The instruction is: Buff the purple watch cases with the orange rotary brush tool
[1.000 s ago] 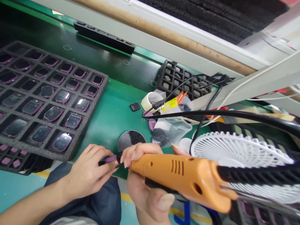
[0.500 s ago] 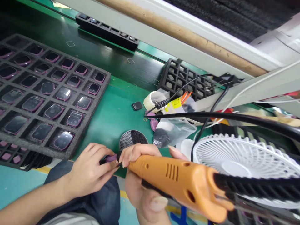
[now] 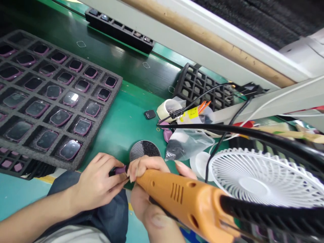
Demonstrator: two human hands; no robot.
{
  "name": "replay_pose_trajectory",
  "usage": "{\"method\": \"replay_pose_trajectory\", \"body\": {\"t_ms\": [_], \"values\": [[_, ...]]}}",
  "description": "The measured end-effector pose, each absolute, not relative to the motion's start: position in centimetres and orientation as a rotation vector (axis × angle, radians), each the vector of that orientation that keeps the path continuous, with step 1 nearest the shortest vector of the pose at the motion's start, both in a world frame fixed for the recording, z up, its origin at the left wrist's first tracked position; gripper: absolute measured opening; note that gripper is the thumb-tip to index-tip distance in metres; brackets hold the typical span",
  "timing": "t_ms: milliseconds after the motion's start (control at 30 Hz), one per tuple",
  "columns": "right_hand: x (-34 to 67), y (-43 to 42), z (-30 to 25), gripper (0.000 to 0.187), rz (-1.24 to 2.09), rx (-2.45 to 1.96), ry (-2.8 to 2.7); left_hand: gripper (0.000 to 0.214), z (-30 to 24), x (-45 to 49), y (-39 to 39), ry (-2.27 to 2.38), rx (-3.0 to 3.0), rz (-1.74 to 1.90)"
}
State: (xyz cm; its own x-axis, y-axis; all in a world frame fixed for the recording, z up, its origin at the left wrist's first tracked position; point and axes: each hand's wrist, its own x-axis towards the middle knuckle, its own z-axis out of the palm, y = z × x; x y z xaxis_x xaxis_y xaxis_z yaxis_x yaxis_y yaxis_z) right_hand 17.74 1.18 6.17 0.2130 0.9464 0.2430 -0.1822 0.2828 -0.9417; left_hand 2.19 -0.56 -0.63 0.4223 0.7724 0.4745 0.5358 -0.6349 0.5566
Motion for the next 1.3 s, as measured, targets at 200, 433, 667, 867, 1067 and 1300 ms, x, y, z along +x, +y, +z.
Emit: {"method": "replay_pose_trajectory", "body": {"t_ms": [200, 433, 667, 867, 1067, 1300], "values": [[17.3, 1.5, 6.6, 0.055, 0.845, -0.807, -1.042, 0.006, -0.7, 2.0, -0.6, 1.151, 2.383, 1.026], [20.9, 2.5, 6.0, 0.046, 0.604, -0.798, -0.989, 0.029, -0.3, 1.0, -0.8, 1.008, 2.493, 0.845], [20.2, 3.2, 5.6, 0.044, 0.588, -0.818, -0.940, 0.029, -0.7, 1.6, -0.8, 1.096, 2.545, 0.833], [20.1, 3.1, 4.8, 0.047, 0.570, -0.879, -0.958, 0.035, -0.2, 1.1, -0.7, 1.023, 2.533, 0.769], [20.0, 3.2, 4.4, 0.051, 0.587, -0.901, -0.941, 0.023, -0.2, 0.9, -0.7, 0.997, 2.506, 0.808], [20.6, 2.7, 5.3, 0.049, 0.653, -0.891, -0.949, 0.021, -0.5, 1.1, -0.6, 1.012, 2.535, 0.830]]}}
